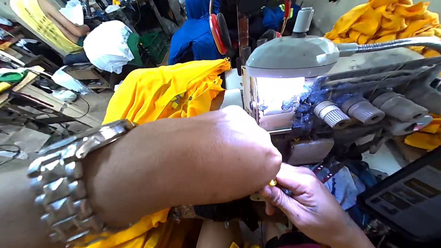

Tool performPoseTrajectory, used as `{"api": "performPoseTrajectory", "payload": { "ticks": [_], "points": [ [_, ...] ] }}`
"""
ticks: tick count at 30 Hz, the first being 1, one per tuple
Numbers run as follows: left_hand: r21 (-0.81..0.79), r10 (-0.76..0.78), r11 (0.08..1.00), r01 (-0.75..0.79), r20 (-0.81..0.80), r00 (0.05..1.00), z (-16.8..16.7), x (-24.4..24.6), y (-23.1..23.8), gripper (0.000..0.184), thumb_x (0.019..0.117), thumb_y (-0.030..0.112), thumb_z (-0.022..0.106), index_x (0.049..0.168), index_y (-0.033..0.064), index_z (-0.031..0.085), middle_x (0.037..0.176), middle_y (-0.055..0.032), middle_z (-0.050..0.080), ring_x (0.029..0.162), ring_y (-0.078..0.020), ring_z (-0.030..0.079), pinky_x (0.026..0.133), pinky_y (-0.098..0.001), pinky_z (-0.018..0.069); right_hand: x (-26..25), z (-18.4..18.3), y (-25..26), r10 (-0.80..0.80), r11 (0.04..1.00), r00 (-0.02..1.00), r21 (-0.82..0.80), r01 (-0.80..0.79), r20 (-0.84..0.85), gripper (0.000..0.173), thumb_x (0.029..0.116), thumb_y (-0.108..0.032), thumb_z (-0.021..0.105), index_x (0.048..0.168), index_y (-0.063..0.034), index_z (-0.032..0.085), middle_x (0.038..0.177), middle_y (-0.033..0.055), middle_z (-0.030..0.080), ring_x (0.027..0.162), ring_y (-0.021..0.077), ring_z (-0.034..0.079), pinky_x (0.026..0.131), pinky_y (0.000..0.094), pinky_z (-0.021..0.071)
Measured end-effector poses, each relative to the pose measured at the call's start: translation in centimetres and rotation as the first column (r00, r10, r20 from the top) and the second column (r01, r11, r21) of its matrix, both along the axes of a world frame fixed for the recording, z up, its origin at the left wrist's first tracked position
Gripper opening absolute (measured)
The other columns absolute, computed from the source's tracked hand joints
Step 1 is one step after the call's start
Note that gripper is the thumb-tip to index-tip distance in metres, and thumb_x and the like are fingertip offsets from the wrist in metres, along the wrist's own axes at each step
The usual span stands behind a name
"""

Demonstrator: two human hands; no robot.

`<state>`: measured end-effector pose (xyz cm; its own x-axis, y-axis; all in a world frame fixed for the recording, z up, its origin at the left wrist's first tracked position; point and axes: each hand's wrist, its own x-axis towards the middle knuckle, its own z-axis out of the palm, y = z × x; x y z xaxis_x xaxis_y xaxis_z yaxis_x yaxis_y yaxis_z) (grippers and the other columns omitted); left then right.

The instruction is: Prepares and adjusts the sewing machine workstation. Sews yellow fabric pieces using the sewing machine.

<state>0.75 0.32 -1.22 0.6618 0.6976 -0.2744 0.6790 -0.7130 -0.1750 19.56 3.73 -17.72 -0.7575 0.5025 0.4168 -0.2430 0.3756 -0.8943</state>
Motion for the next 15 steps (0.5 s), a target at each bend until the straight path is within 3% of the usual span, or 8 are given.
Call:
{"api": "performPoseTrajectory", "payload": {
  "ticks": [3,6,8,12,15],
  "points": [
    [0.043,0.014,0.999,-0.017,0.078,0.997,-0.9,-0.2,-0.9,0.022,0.0915,0.030,0.068,0.071,0.0228,0.067,0.061,0.0083,0.052,0.050,-0.0077,0.049,0.044,-0.0267,0.0327,-0.4,-0.4,-1.0,-0.118,0.991,0.992,0.069,0.116,0.038,0.030,0.1072,-0.031,0.054,0.104,-0.0077,0.072,0.086,-0.0019,0.067,0.072,0.0024,0.065,0.064,0.0195,0.0588],
    [0.134,0.066,0.986,-0.095,0.204,0.977,-2.6,-1.4,-2.6,0.028,0.0953,0.023,0.059,0.068,0.0194,0.061,0.057,0.0073,0.047,0.050,-0.0079,0.047,0.046,-0.0270,0.0324,-1.6,-1.6,-2.9,-0.253,0.950,0.962,0.212,0.228,0.100,0.033,0.1069,-0.034,0.053,0.119,-0.0090,0.071,0.110,0.0024,0.072,0.087,0.0052,0.068,0.074,0.0247,0.0598],
    [0.145,0.108,0.978,-0.147,0.249,0.962,-3.5,-2.0,-3.8,0.024,0.0959,0.022,0.058,0.072,0.0201,0.064,0.059,0.0081,0.049,0.050,-0.0077,0.049,0.044,-0.0270,0.0340,-2.2,-1.7,-3.6,-0.264,0.940,0.956,0.254,0.226,0.126,0.031,0.1066,-0.034,0.054,0.122,-0.0124,0.070,0.122,0.0009,0.070,0.095,0.0044,0.069,0.078,0.0243,0.0597],
    [0.159,0.233,0.942,-0.297,0.329,0.915,-4.8,-0.3,-6.8,0.023,0.0982,0.029,0.057,0.081,0.0203,0.070,0.065,0.0058,0.057,0.054,-0.0120,0.057,0.043,-0.0317,0.0418,-0.8,-1.3,-3.9,-0.236,0.920,0.969,0.337,0.198,0.072,0.030,0.1070,-0.034,0.053,0.111,-0.0088,0.069,0.108,0.0051,0.071,0.090,0.0083,0.070,0.076,0.0263,0.0604],
    [0.114,0.345,0.880,-0.461,0.516,0.784,-8.3,3.0,-7.7,0.022,0.0959,0.028,0.065,0.079,0.0140,0.066,0.069,-0.0003,0.061,0.057,-0.0174,0.062,0.045,-0.0364,0.0475,3.0,-4.0,-2.3,-0.542,0.734,0.836,0.534,0.419,0.089,0.033,0.1056,-0.032,0.049,0.099,-0.0109,0.074,0.093,0.0036,0.070,0.082,0.0121,0.069,0.070,0.0298,0.0593]
  ]
}}
